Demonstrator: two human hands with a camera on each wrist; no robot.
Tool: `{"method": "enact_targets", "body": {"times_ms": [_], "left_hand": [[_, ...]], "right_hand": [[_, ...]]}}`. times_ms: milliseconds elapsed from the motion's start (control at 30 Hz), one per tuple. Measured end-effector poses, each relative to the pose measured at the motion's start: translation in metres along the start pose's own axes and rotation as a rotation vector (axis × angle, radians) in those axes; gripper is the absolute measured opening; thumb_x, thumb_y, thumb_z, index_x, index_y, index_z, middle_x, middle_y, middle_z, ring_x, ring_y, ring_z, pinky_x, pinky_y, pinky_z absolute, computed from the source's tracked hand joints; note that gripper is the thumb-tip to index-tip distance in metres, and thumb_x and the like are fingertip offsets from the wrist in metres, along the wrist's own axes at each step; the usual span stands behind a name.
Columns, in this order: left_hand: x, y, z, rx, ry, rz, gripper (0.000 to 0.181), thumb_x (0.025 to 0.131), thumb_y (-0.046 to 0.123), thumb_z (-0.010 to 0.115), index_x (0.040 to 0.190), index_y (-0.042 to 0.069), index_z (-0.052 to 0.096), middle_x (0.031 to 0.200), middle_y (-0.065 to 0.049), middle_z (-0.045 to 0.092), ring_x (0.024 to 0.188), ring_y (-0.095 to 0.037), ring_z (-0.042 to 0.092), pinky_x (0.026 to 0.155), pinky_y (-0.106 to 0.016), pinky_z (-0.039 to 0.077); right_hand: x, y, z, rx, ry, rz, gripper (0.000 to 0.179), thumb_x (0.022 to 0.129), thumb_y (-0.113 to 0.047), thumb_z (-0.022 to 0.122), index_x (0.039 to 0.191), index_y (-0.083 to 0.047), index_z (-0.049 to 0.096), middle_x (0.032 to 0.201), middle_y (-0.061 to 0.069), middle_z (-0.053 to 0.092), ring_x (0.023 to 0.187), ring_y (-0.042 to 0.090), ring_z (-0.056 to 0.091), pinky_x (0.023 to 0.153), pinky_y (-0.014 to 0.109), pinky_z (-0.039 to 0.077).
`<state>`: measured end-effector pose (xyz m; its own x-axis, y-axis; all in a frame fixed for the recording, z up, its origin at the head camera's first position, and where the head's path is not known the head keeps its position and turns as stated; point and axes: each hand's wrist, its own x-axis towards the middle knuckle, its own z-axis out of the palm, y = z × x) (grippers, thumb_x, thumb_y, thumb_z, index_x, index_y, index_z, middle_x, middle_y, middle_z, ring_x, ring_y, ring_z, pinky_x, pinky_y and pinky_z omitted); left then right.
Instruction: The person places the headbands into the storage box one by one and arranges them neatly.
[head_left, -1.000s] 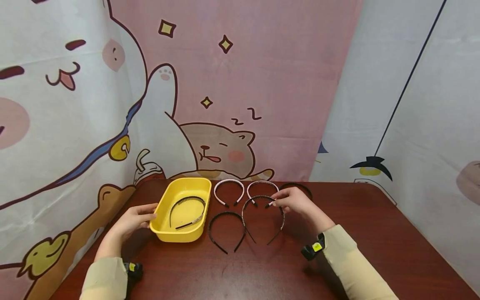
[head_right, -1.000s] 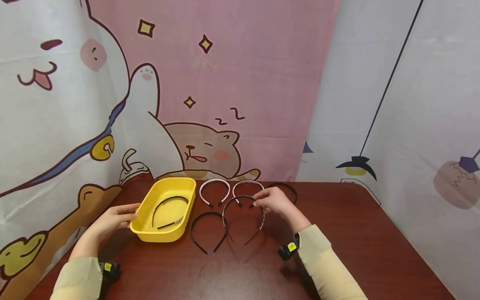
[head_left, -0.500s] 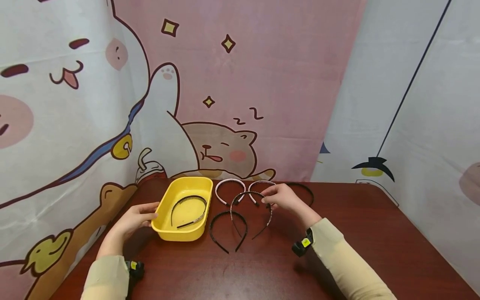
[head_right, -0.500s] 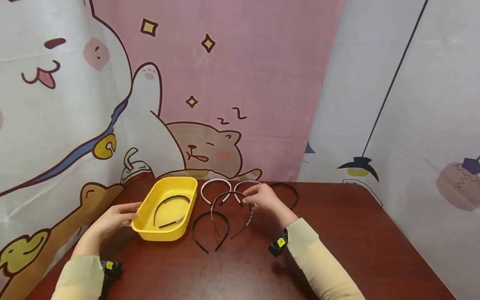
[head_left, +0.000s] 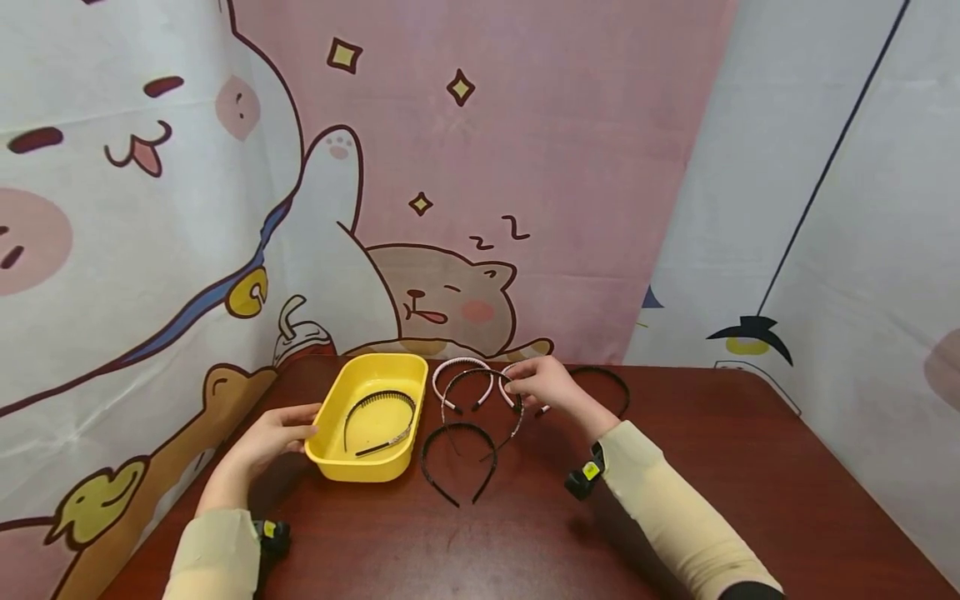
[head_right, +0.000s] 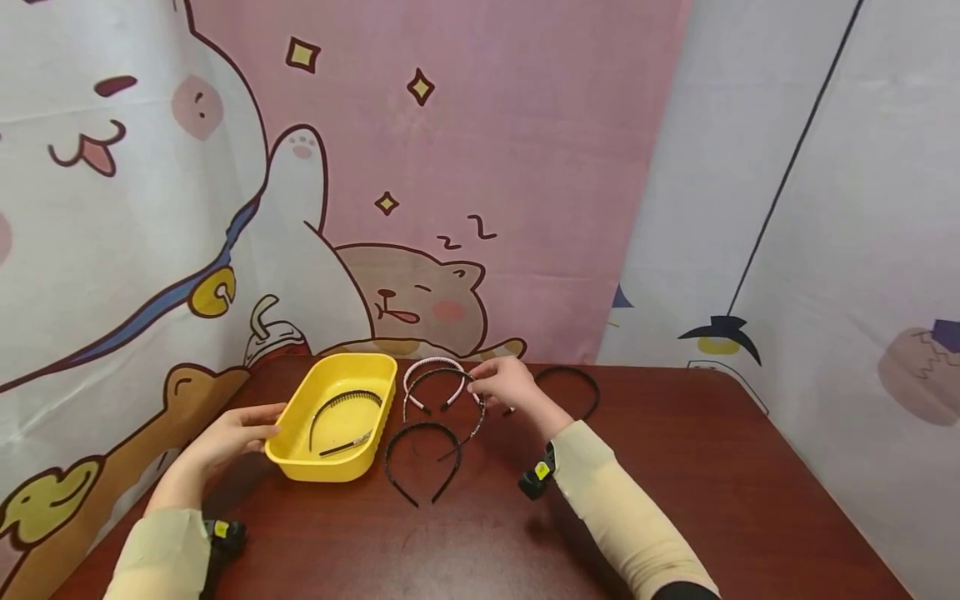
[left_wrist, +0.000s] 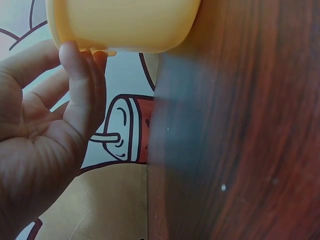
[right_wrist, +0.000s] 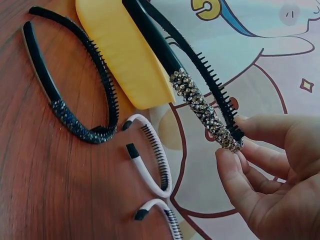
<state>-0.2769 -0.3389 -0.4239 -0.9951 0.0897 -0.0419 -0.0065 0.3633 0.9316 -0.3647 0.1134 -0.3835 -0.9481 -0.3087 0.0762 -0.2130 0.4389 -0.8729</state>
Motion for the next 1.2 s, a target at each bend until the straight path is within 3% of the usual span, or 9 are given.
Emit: {"method": "enact_targets", "body": {"times_ms": [167, 333, 467, 700, 833, 933, 1067, 1200], "left_hand": [[0.0, 0.001, 0.0, 0.002, 0.0, -0.001, 0.055, 0.092, 0.008, 0.063, 0.14, -0.011, 0.042, 0.128, -0.029, 0.054, 0.08, -0.021, 0.063, 0.069, -0.03, 0.055], [0.0, 0.001, 0.0, 0.003, 0.004, 0.0, 0.055, 0.092, 0.009, 0.063, 0.14, -0.011, 0.042, 0.128, -0.029, 0.054, 0.079, -0.021, 0.063, 0.069, -0.031, 0.055], [0.0, 0.002, 0.0, -0.001, 0.003, -0.004, 0.055, 0.092, 0.009, 0.063, 0.14, -0.01, 0.043, 0.127, -0.028, 0.055, 0.078, -0.021, 0.063, 0.069, -0.031, 0.055], [0.0, 0.001, 0.0, 0.001, 0.004, 0.0, 0.055, 0.092, 0.008, 0.063, 0.139, -0.011, 0.043, 0.125, -0.028, 0.056, 0.077, -0.022, 0.062, 0.068, -0.031, 0.054], [-0.001, -0.002, -0.001, -0.004, 0.009, 0.004, 0.054, 0.092, 0.007, 0.063, 0.139, -0.011, 0.043, 0.126, -0.028, 0.056, 0.077, -0.021, 0.062, 0.068, -0.03, 0.054], [-0.001, -0.003, -0.002, -0.006, 0.008, 0.007, 0.054, 0.092, 0.007, 0.063, 0.139, -0.011, 0.044, 0.126, -0.028, 0.056, 0.077, -0.021, 0.063, 0.07, -0.032, 0.055], [-0.002, -0.003, -0.002, -0.006, 0.0, 0.013, 0.054, 0.092, 0.008, 0.063, 0.139, -0.011, 0.044, 0.126, -0.029, 0.056, 0.078, -0.022, 0.063, 0.071, -0.032, 0.055], [-0.001, -0.001, -0.002, -0.009, -0.009, 0.019, 0.053, 0.093, 0.008, 0.063, 0.139, -0.01, 0.044, 0.127, -0.029, 0.056, 0.079, -0.023, 0.063, 0.069, -0.031, 0.055]], "right_hand": [[0.006, -0.008, 0.009, 0.022, -0.005, -0.012, 0.027, 0.08, -0.009, 0.074, 0.106, 0.002, 0.072, 0.087, 0.008, 0.069, 0.066, 0.02, 0.066, 0.069, 0.044, 0.057], [0.012, -0.023, 0.019, 0.008, 0.001, -0.02, 0.028, 0.082, -0.01, 0.074, 0.108, 0.0, 0.071, 0.095, 0.008, 0.068, 0.075, 0.026, 0.068, 0.064, 0.034, 0.057], [0.019, -0.031, 0.027, 0.001, -0.001, -0.031, 0.03, 0.082, -0.011, 0.075, 0.109, 0.0, 0.071, 0.096, 0.01, 0.069, 0.068, 0.026, 0.067, 0.059, 0.03, 0.055], [0.032, -0.039, 0.042, 0.023, -0.003, -0.038, 0.028, 0.081, -0.009, 0.075, 0.107, 0.001, 0.072, 0.095, 0.01, 0.069, 0.073, 0.033, 0.067, 0.063, 0.035, 0.057], [0.038, -0.046, 0.052, 0.024, -0.004, -0.041, 0.028, 0.08, -0.009, 0.075, 0.106, 0.001, 0.072, 0.088, 0.008, 0.069, 0.062, 0.024, 0.066, 0.057, 0.03, 0.055], [0.042, -0.051, 0.059, 0.038, -0.01, -0.033, 0.028, 0.08, -0.009, 0.075, 0.106, 0.001, 0.072, 0.089, 0.009, 0.069, 0.06, 0.017, 0.064, 0.061, 0.034, 0.057], [0.046, -0.056, 0.067, 0.059, -0.016, -0.032, 0.026, 0.082, -0.008, 0.075, 0.106, 0.0, 0.071, 0.096, 0.01, 0.068, 0.064, 0.016, 0.064, 0.07, 0.042, 0.057], [0.05, -0.06, 0.072, 0.055, -0.019, -0.027, 0.026, 0.082, -0.009, 0.075, 0.106, -0.001, 0.071, 0.097, 0.01, 0.068, 0.065, 0.019, 0.065, 0.069, 0.042, 0.057]]}}
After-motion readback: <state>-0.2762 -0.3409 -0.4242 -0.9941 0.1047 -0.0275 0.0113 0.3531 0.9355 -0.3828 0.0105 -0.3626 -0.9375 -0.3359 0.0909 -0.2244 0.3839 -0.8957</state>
